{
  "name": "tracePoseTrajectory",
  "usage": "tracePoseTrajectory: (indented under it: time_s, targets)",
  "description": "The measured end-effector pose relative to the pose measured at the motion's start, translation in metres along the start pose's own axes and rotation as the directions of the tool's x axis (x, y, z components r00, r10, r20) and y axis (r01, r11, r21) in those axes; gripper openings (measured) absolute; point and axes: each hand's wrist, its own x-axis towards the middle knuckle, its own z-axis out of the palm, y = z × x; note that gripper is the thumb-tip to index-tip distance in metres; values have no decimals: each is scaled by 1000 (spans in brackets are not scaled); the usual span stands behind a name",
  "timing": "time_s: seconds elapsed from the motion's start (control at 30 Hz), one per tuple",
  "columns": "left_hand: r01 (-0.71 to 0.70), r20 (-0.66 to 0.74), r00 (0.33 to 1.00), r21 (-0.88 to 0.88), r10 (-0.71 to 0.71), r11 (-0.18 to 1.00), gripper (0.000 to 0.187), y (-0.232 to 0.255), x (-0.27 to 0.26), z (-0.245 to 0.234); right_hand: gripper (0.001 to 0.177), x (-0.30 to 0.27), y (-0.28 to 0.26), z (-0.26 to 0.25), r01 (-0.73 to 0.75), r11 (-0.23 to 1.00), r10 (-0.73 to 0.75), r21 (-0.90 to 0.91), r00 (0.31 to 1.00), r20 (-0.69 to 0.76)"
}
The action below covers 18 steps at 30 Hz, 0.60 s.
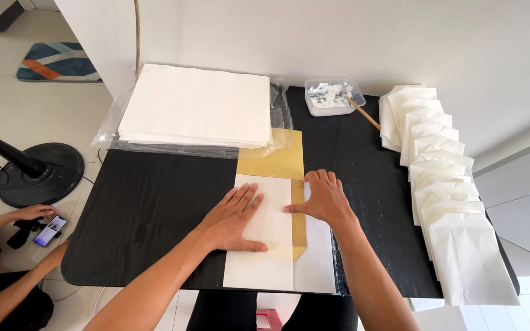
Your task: Folding a sheet of paper over a template and applying glue to the edge with a brush.
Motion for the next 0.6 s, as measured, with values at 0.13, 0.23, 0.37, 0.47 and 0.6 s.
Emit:
tracePoseTrajectory:
  time_s: [0.13, 0.23, 0.37, 0.47, 0.6]
  targets:
    - [0, 3, 1000, 2, 0, 1000, 125, -1, 1, 0, 97, 10, 7, 7, 16, 1000, -16, -14, 1000, -8]
    - [-1, 0, 1000, -1, 1, 1000, 125, 1, 0, 2, 97, 7, 5, 4, 24, 1000, -23, -11, 1000, 10]
    - [-8, -3, 1000, -3, 8, 1000, 125, 0, -2, 1, 100, 6, 3, 4, 15, 1000, -15, -14, 1000, 9]
    - [-12, -11, 1000, -2, 12, 1000, 125, 0, -2, -1, 101, 5, -1, -1, 6, 1000, -6, -18, 1000, -10]
    - [-15, -4, 1000, -13, 15, 1000, 126, 1, -5, -6, 99, 5, -1, -1, 0, 1000, 0, 3, 1000, 2]
